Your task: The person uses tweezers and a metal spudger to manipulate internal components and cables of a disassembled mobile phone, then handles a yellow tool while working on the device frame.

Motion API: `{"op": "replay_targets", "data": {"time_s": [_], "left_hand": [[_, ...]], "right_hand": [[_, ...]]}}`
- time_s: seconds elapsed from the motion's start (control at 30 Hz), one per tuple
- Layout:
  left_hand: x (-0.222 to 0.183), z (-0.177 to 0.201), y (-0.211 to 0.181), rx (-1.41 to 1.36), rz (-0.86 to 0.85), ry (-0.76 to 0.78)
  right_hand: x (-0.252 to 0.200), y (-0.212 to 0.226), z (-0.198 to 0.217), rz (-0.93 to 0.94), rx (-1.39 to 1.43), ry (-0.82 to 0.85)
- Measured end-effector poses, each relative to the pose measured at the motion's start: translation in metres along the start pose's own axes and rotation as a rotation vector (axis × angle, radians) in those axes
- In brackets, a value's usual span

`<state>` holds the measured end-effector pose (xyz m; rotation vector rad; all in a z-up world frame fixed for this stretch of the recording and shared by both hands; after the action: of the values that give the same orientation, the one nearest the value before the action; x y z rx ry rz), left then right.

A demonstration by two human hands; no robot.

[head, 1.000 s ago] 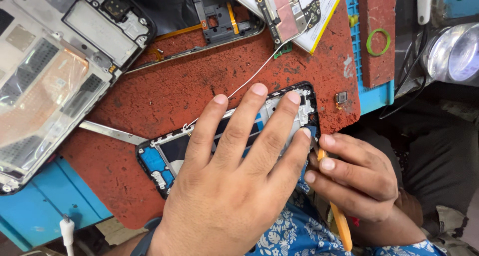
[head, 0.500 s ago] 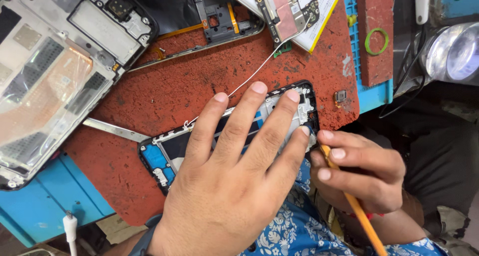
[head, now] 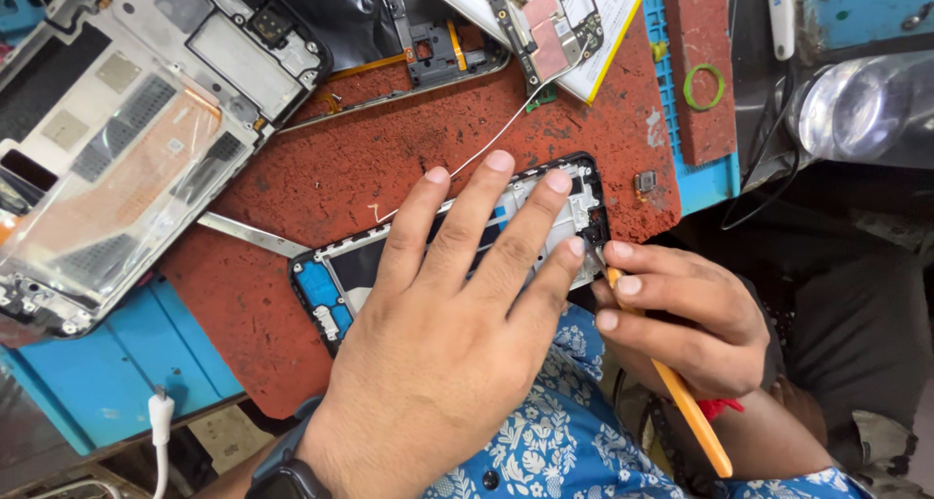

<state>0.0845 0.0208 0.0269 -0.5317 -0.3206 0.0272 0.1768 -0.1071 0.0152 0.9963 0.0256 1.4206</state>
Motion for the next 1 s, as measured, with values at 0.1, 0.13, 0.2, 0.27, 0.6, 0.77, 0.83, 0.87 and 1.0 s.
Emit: {"op": "replay_targets", "data": {"time_s": [0.1,0.13,0.2,0.27,0.6,0.77,0.83,0.87,1.0], "left_hand": [[0.001,0.001,-0.001,-0.001,-0.007,0.003],[0.001,0.002,-0.001,-0.017,-0.006,-0.003],[0.001,0.004,-0.002,-0.034,-0.005,-0.012],[0.002,0.006,-0.002,-0.038,-0.003,-0.017],[0.003,0.012,-0.005,-0.03,0.014,-0.057],[0.003,0.01,-0.007,-0.018,0.004,-0.051],[0.002,0.012,-0.008,-0.015,0.006,-0.058],[0.003,0.012,-0.009,-0.014,0.006,-0.061],[0.002,0.012,-0.01,-0.014,-0.001,-0.066]], "right_hand": [[0.001,0.002,-0.001,0.029,-0.013,0.023],[0.002,0.002,-0.001,0.047,-0.013,0.036],[0.004,0.004,-0.001,0.081,-0.015,0.059],[0.006,0.005,0.0,0.091,-0.031,0.074],[-0.018,-0.018,0.018,-0.321,0.178,-0.21],[-0.036,-0.04,0.022,-0.6,0.469,-0.27],[-0.034,-0.038,0.022,-0.59,0.342,-0.228],[-0.033,-0.036,0.023,-0.57,0.26,-0.217],[-0.032,-0.031,0.02,-0.519,0.177,-0.2]]}}
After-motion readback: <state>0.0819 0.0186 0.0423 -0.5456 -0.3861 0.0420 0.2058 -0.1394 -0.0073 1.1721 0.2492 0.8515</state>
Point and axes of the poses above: each hand's wrist, its own x-axis towards the middle knuckle, its own z-axis out of the back of the hand, y = z × x, the point moved 9 cm from there along x, towards the middle knuckle, and after that the axes turned 6 degrees about -z, right-handed, at the moved point
